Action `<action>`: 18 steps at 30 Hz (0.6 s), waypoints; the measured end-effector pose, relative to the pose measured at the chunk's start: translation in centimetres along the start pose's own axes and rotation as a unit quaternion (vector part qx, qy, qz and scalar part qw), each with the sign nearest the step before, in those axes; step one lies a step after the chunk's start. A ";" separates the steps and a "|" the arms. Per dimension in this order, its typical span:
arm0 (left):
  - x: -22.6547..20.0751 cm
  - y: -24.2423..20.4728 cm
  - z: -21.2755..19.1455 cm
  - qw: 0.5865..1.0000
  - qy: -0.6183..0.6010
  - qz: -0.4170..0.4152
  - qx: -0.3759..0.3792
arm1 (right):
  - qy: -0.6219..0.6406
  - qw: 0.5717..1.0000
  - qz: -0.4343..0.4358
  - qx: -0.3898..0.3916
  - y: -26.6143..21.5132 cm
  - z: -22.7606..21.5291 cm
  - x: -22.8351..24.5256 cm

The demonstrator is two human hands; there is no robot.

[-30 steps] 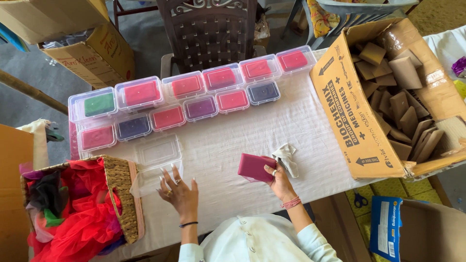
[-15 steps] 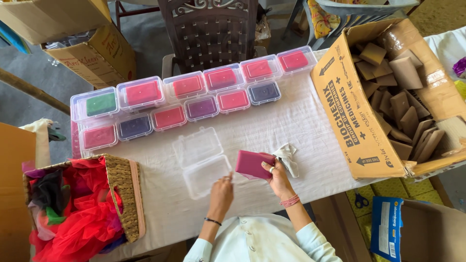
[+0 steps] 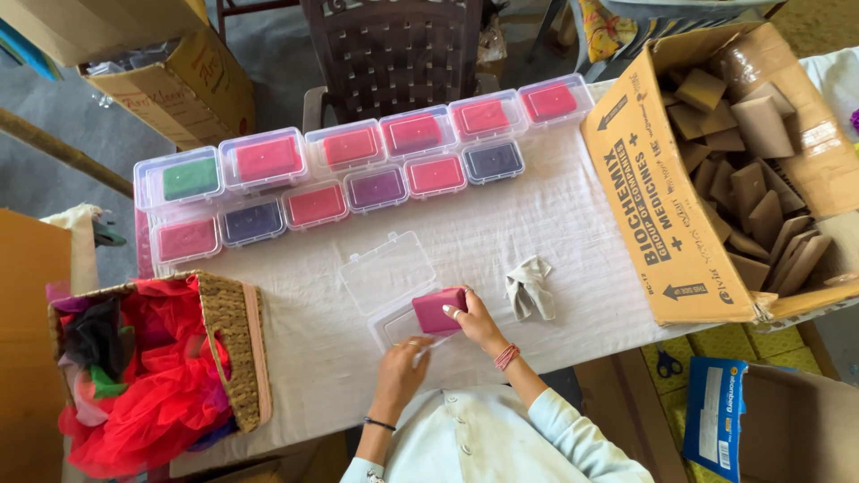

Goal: Clean small plastic containers and prepare cardboard inserts for packaging.

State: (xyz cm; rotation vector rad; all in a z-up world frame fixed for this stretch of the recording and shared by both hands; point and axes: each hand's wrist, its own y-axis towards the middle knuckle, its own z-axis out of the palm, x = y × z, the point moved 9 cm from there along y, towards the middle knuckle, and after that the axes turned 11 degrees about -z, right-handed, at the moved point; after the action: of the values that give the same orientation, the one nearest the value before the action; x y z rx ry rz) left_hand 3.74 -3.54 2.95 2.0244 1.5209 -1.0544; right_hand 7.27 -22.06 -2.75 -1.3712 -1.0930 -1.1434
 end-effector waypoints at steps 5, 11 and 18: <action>1.8 -0.6 -5.4 0.982 -0.025 -0.117 -0.149 | -0.013 1.000 0.002 0.006 0.4 0.7 -0.3; -0.7 1.4 -3.8 0.994 0.034 0.001 -0.105 | 0.012 0.999 0.025 0.045 0.9 3.3 -2.8; -0.3 3.1 -1.4 0.995 0.089 0.032 -0.037 | 0.068 0.991 0.105 0.050 1.3 4.4 -5.3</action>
State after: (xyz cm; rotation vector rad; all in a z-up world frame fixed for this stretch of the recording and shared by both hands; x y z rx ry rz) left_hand 7.08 -3.78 3.73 2.1483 1.5451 -0.8007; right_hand 8.20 -18.04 -8.44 -1.2785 -0.8737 -0.9998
